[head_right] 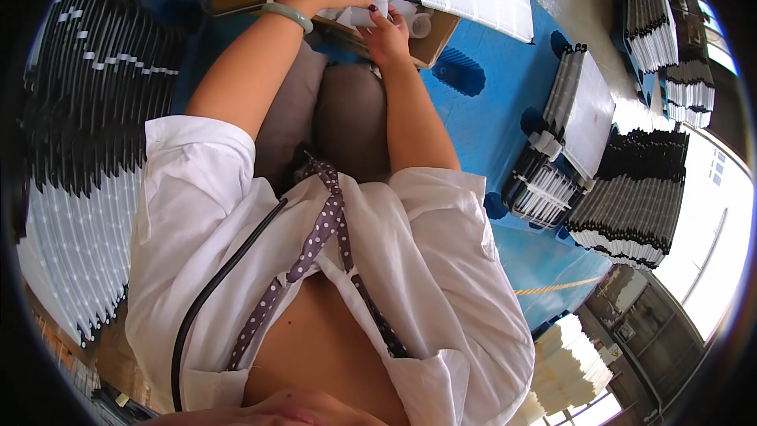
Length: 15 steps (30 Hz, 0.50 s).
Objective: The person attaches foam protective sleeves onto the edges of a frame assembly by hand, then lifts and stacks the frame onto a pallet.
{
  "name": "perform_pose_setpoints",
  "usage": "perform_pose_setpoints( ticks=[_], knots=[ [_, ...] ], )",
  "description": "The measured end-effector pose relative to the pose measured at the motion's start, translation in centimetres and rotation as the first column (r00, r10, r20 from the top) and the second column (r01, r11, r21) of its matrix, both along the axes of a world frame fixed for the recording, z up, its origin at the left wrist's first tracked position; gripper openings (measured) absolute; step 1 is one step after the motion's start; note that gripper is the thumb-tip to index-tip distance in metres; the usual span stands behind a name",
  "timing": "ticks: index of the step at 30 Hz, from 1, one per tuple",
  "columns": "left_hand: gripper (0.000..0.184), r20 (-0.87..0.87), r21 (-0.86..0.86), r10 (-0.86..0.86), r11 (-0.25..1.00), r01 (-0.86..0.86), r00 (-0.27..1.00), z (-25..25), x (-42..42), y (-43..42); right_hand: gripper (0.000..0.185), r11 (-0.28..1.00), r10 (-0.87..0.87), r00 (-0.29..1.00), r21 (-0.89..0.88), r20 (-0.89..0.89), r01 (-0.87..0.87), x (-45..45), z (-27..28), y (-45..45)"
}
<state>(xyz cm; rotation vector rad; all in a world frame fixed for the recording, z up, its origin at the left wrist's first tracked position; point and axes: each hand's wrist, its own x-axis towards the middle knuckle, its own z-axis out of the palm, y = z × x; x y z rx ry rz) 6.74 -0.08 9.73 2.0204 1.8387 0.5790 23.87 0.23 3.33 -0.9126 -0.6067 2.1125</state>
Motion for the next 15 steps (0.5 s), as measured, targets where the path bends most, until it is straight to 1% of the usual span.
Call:
perform_pose_setpoints(
  ticks=[1,2,5,8,11,14,15],
  knots=[
    [0.054,-0.004,0.04,0.015,0.999,-0.015,1.0,-0.3,0.0,0.0,0.039,1.0,0.024,0.996,0.021,-0.081,-0.022,-0.1,-0.3,0.0],
    [0.053,-0.004,0.042,0.014,0.999,-0.014,1.0,-0.7,-0.1,0.1,0.037,0.998,0.048,0.986,0.042,-0.16,-0.042,-0.1,-0.6,0.0],
    [0.049,0.007,0.046,0.017,0.999,-0.017,1.0,-0.5,-0.2,0.1,0.033,0.99,-0.062,0.997,-0.129,-0.055,0.054,-0.2,-1.0,-0.3],
    [0.049,0.018,0.051,0.02,0.998,-0.021,1.0,-0.3,0.2,0.2,0.031,0.976,-0.078,0.99,-0.21,-0.117,0.052,-1.5,-0.3,-0.2],
    [0.049,0.024,0.06,0.023,0.998,-0.024,0.999,-0.2,0.5,0.3,0.032,0.991,-0.015,0.988,-0.133,-0.153,-0.006,-3.7,0.9,0.0],
    [0.05,0.034,0.09,0.055,0.994,-0.058,0.998,-0.5,0.5,0.2,0.034,0.99,-0.056,0.915,-0.14,-0.4,0.0,-4.9,-1.0,1.2],
    [0.05,0.036,0.098,0.079,0.992,-0.082,0.996,0.1,0.5,-0.2,0.033,0.991,-0.05,0.911,-0.133,-0.408,-0.005,-4.8,-1.3,1.3]
  ],
)
